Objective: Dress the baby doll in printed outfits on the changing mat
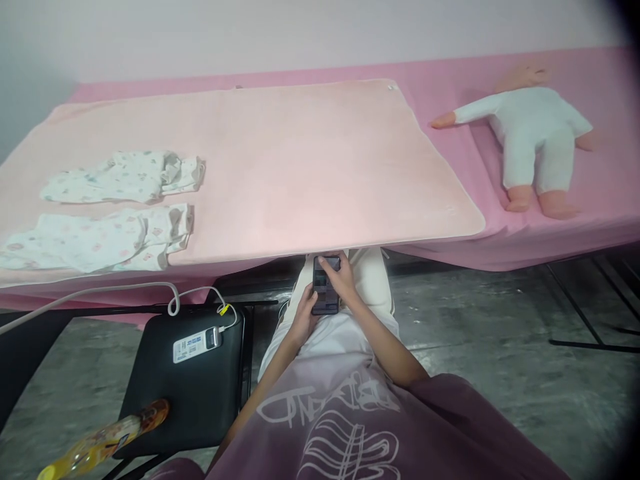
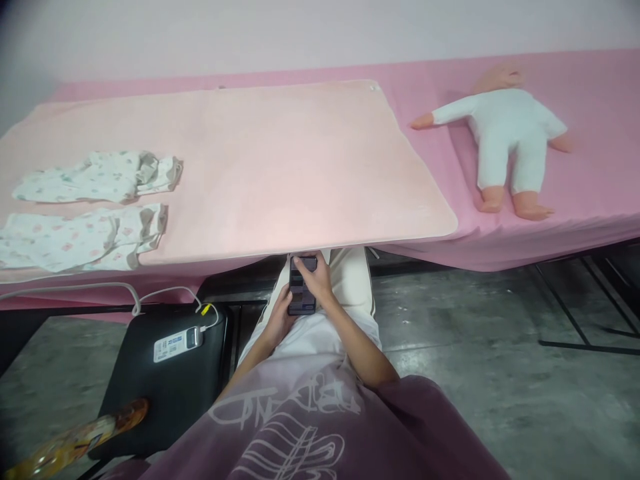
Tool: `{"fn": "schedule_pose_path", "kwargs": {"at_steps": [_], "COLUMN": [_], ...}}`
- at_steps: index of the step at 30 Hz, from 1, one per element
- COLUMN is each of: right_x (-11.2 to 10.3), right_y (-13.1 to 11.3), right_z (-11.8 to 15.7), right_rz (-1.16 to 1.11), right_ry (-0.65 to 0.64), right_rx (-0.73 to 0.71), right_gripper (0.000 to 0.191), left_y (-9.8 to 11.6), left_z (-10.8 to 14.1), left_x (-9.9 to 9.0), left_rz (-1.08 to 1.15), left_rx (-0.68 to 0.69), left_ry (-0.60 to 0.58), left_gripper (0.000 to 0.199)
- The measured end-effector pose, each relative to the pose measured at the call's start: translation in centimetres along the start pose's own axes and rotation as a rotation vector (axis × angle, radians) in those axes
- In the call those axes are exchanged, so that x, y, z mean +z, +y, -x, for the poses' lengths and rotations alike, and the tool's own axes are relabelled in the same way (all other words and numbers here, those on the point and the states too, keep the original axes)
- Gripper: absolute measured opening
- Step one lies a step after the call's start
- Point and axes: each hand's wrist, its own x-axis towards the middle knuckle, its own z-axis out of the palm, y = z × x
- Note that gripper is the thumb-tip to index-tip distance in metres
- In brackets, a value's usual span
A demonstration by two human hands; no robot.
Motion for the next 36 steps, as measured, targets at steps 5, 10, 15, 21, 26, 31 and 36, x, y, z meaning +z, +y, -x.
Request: {"fn": "schedule_pose_path", "kwargs": {"at_steps": [5,10,15,21,26,31,36], "right_x": [-1.6,-2.6,-2.7,-2.6,-1.8,0.1,0.2], "right_y": [0.5,1.0,1.6,1.5,0.9,0.8,1.0], "right_z": [0.6,0.9,0.5,0.5,0.3,-0.1,-0.1], "right_rz": [-0.173,-0.236,-0.23,-0.223,-0.164,-0.007,-0.038], "right_ry": [-0.082,-0.154,-0.168,-0.157,-0.111,0.029,0.044], "right_rx": [0.02,0.001,-0.016,-0.016,-0.04,-0.037,-0.017], "right_gripper": [0.038,0.033,0.034,0.033,0.035,0.046,0.041], "left_y": [0.2,0.6,0.6,0.6,0.4,0.2,0.5], "left_z": [0.1,0.2,0.1,0.2,0.1,0.1,0.2], "left_x": [-0.2,0.1,0.1,0.0,-0.1,-0.1,0.0], "left_rz": [0.0,0.011,0.029,0.017,-0.012,-0.044,-0.036], "left_rx": [-0.016,-0.028,-0.035,-0.039,-0.02,0.01,-0.003], "left_ry": [0.004,0.003,0.009,-0.007,-0.008,-0.021,-0.009], "left_gripper": [0.066,0.066,0.068,0.071,0.069,0.068,0.069]}}
